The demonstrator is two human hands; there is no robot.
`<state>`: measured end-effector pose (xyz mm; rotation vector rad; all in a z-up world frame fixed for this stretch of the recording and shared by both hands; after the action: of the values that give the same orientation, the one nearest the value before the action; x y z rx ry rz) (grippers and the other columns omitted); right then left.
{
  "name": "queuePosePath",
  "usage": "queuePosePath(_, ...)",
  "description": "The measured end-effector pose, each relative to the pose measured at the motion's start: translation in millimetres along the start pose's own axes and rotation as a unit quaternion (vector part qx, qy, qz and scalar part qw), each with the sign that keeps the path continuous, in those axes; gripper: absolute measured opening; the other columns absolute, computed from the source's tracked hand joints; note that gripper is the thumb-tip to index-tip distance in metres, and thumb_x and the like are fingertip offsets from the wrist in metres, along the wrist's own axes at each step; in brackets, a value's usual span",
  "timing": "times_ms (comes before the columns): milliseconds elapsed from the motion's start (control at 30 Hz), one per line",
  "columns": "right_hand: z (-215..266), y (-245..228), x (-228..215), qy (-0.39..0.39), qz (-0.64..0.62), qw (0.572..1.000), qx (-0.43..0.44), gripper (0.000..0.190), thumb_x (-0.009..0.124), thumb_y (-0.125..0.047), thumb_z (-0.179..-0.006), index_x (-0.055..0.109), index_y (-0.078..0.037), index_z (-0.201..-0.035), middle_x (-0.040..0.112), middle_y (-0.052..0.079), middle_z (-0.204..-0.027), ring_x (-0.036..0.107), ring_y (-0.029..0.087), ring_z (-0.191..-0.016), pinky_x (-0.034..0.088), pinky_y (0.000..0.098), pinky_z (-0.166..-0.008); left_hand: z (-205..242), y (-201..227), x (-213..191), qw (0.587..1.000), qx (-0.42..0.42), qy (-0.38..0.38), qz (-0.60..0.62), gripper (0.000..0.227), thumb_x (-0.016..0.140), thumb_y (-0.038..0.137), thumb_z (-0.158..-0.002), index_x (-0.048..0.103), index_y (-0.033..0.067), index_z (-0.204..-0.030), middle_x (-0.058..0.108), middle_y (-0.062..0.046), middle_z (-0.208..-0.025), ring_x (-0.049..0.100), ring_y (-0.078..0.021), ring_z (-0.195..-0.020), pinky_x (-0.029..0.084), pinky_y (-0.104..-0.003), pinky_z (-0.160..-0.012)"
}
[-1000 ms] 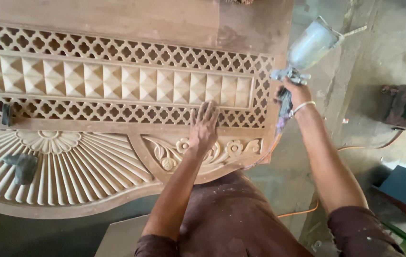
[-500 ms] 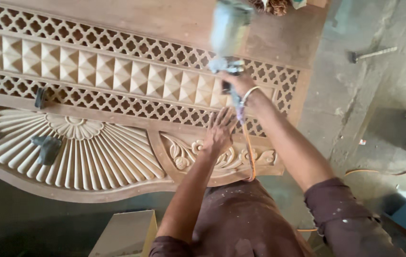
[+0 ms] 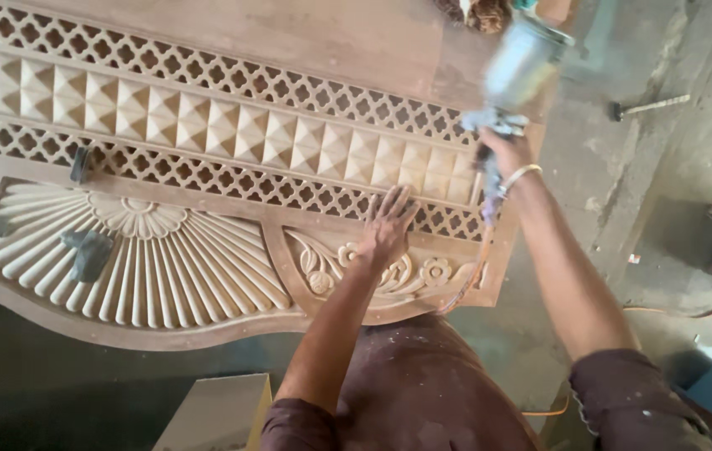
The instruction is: The person sands a large carved wooden panel using a sanding block, focusing on intricate lattice and floral details. They then use a spray gun to apply a finish to the entire surface of the panel.
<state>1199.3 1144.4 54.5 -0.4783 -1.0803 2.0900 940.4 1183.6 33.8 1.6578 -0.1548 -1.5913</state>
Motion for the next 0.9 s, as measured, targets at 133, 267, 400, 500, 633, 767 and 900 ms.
queuePosePath(133, 30.3, 38.8, -89.2, 0.071, -0.059, 0.996, -0.015, 0.014, 0.068, -0.017, -0.1, 0.067, -0.005, -0.106, 0.067, 0.006, -0.074, 0.067, 0.019, -0.059, 0.059, 0.0368, -0.054, 1.4, 7.5, -14.8, 1.0, 0.001, 0.013, 0.001, 0.054, 0.06, 0.007, -0.084, 0.063, 0.0147, -0.138, 0.039, -0.009, -0.162, 0.03, -0.0291, -0.153, 0.022, -0.056, -0.125)
queuePosePath(267, 75.7, 80.4, -85.8, 0.06, 0.005, 0.998, 0.013, 0.016, 0.069, -0.018, -0.099, 0.067, -0.007, -0.11, 0.067, 0.003, -0.082, 0.066, 0.016, -0.066, 0.057, 0.0353, -0.058, -3.8, 6.8, -13.2, 0.999, -0.021, -0.033, 0.018, 0.042, 0.053, 0.013, -0.097, 0.059, 0.0104, -0.138, 0.044, -0.01, -0.16, 0.034, -0.0294, -0.15, 0.028, -0.055, -0.121)
queuePosePath(400, 116.0, 97.5, 8.4, -0.034, -0.115, 0.991, 0.06, 0.017, 0.071, -0.017, -0.097, 0.063, -0.006, -0.108, 0.067, 0.005, -0.081, 0.067, 0.02, -0.07, 0.064, 0.0428, -0.066, -12.6, -7.7, -16.1, 0.999, 0.005, -0.036, -0.023, 0.041, 0.051, 0.019, -0.105, 0.052, 0.0094, -0.145, 0.041, -0.012, -0.16, 0.029, -0.0302, -0.151, 0.024, -0.057, -0.122)
queuePosePath(500, 142.0, 77.6, 93.0, -0.127, -0.249, 0.96, 0.034, 0.017, 0.069, -0.011, -0.1, 0.061, -0.005, -0.114, 0.068, 0.009, -0.083, 0.069, 0.024, -0.073, 0.065, 0.0471, -0.075, 5.8, -32.5, -35.3, 0.981, 0.016, 0.008, -0.195, 0.055, 0.051, 0.006, -0.096, 0.05, 0.0199, -0.15, 0.036, -0.005, -0.165, 0.025, -0.0251, -0.156, 0.019, -0.054, -0.126)
queuePosePath(633, 150.4, 75.4, 137.6, -0.063, -0.31, 0.947, 0.052, 0.025, 0.063, -0.01, -0.091, 0.063, -0.005, -0.115, 0.076, 0.011, -0.098, 0.077, 0.025, -0.088, 0.065, 0.0462, -0.077, 27.5, -85.1, -81.7, 0.98, -0.032, 0.025, -0.195, 0.062, 0.054, 0.005, -0.09, 0.049, 0.0168, -0.151, 0.035, -0.008, -0.164, 0.026, -0.0273, -0.154, 0.018, -0.056, -0.122)
queuePosePath(767, 139.0, 87.4, 89.4, 0.079, -0.246, 0.966, 0.006, 0.026, 0.069, -0.006, -0.098, 0.066, 0.0, -0.123, 0.075, 0.016, -0.108, 0.072, 0.027, -0.09, 0.055, 0.0408, -0.067, 54.9, -120.2, -121.0, 0.988, -0.084, 0.01, -0.129, 0.06, 0.064, 0.016, -0.091, 0.05, 0.0168, -0.149, 0.038, -0.01, -0.163, 0.028, -0.0298, -0.153, 0.019, -0.058, -0.125)
queuePosePath(900, 132.2, 115.5, 8.0, 0.2, -0.313, 0.926, 0.067, 0.014, 0.061, -0.02, -0.093, 0.064, -0.013, -0.105, 0.072, 0.004, -0.085, 0.074, 0.021, -0.075, 0.058, 0.044, -0.052, 53.0, -130.2, -143.1, 0.993, -0.065, -0.013, -0.097, 0.067, 0.071, 0.022, -0.085, 0.05, 0.0188, -0.148, 0.036, -0.006, -0.163, 0.028, -0.0279, -0.152, 0.019, -0.061, -0.121)
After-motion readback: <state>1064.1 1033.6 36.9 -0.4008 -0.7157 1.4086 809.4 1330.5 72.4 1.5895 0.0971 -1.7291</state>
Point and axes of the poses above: each hand's wrist, its own z-axis away from the middle knuckle, its own x-axis out of the palm, y = z × x, the point moved 9 cm from there along -z, towards the middle knuckle
